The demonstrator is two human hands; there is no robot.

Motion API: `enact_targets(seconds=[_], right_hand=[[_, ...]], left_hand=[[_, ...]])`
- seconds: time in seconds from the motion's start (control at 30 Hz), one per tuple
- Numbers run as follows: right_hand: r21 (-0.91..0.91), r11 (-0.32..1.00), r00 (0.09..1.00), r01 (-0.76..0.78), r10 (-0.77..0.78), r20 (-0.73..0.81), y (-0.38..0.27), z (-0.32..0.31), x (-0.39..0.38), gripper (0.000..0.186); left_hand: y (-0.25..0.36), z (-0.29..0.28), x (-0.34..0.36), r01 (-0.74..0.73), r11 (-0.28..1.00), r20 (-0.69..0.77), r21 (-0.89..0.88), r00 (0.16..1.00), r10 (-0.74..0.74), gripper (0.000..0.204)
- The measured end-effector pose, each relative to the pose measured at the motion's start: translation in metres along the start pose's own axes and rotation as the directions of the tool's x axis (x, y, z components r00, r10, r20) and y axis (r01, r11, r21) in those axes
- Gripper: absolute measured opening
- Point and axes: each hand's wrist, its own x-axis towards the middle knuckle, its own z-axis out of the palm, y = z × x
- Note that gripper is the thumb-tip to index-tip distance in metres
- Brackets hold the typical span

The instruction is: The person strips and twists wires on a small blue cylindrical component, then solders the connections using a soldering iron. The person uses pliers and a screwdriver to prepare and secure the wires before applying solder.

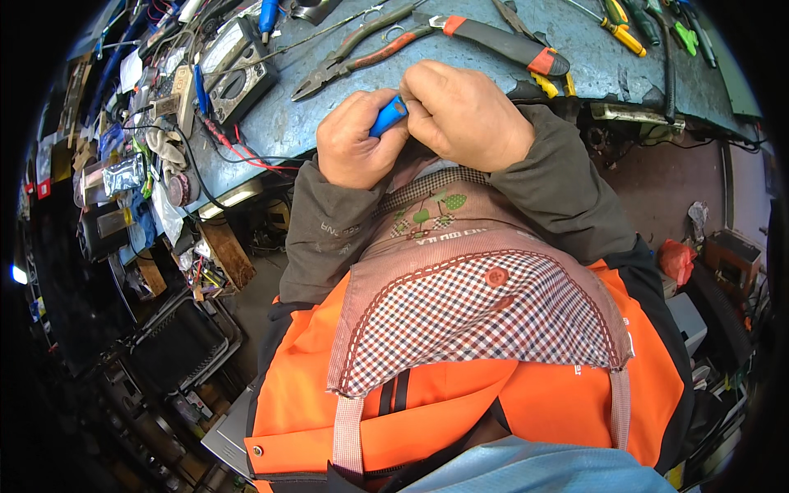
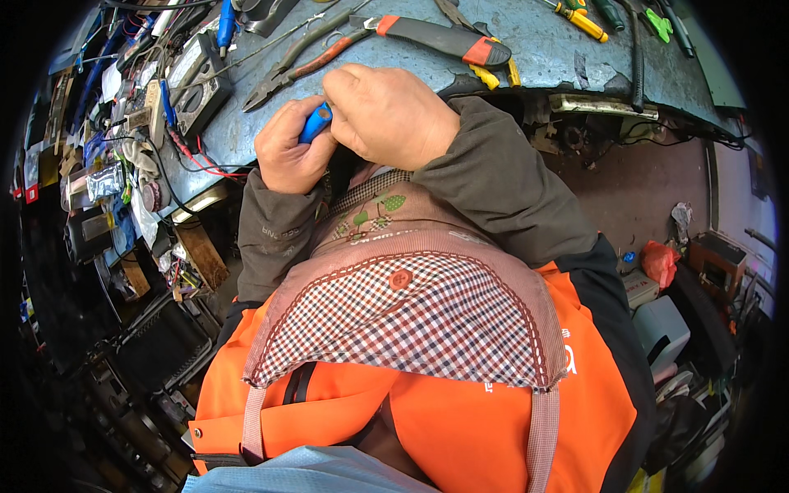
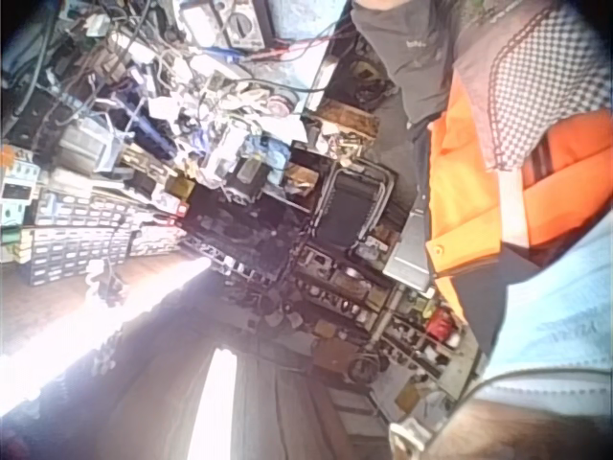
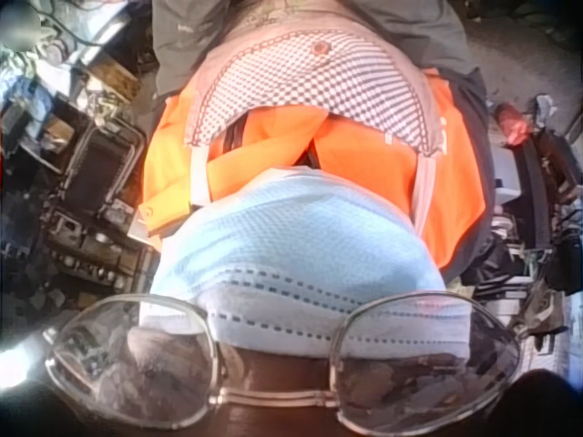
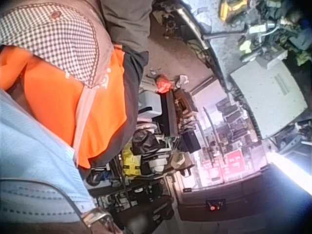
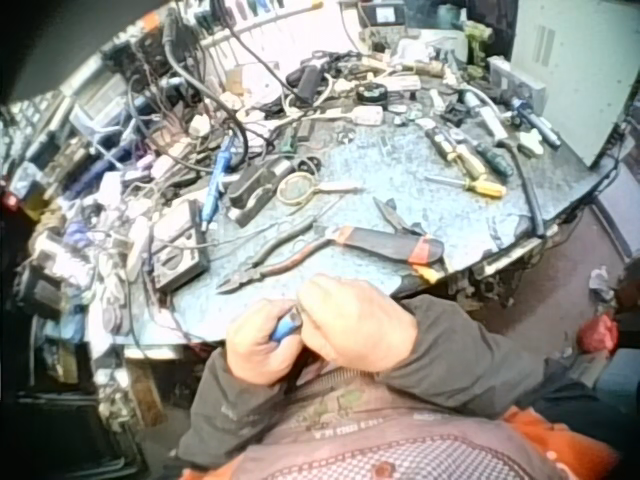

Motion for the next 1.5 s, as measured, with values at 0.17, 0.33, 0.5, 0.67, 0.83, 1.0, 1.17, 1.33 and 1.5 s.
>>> enact_targets(seconds=[0.17,0.33,0.5,0.67,0.83,1.0,1.17,1.33,1.5], right_hand=[[-0.006,1.0,0.999,-0.003,0.002,-0.04,0.0,0.007,-0.003,0.018],[0.062,0.993,0.986,-0.104,0.111,-0.125,-0.004,0.019,-0.009,0.017],[0.099,0.984,0.972,-0.146,0.161,-0.169,-0.008,0.023,-0.009,0.015],[0.244,0.947,0.957,-0.212,0.251,-0.143,-0.01,0.018,-0.008,0.012],[0.423,0.875,0.959,-0.235,0.28,-0.046,-0.002,-0.006,-0.009,0.012],[0.201,0.975,0.995,-0.092,0.1,-0.027,-0.004,-0.015,-0.004,0.011],[0.018,0.999,1.0,-0.03,0.03,-0.005,-0.006,-0.016,-0.002,0.01],[-0.134,0.991,1.0,0.018,-0.016,0.02,-0.014,-0.012,-0.003,0.014],[-0.022,1.0,1.0,-0.021,0.021,-0.008,-0.005,0.0,-0.005,0.015]], left_hand=[[-0.001,0.001,-0.002,-0.01,1.0,-0.013,-0.007,1.0,0.01,0.032],[-0.001,0.002,-0.002,-0.016,1.0,-0.018,0.013,1.0,0.016,0.033],[0.0,0.002,-0.002,-0.012,1.0,-0.032,-0.001,0.999,0.012,0.031],[-0.001,0.002,-0.002,0.0,1.0,-0.05,-0.023,0.999,-0.002,0.03],[0.002,0.001,0.0,0.022,0.999,-0.036,-0.043,0.999,-0.024,0.029],[0.002,0.003,0.0,-0.009,0.999,-0.038,-0.03,0.999,0.008,0.028],[-0.001,0.004,-0.001,-0.075,0.997,-0.023,-0.002,0.997,0.075,0.03],[0.0,0.002,-0.003,-0.059,0.998,-0.002,0.03,0.998,0.059,0.031],[-0.005,0.004,-0.005,-0.104,0.993,-0.005,0.047,0.994,0.105,0.034]])
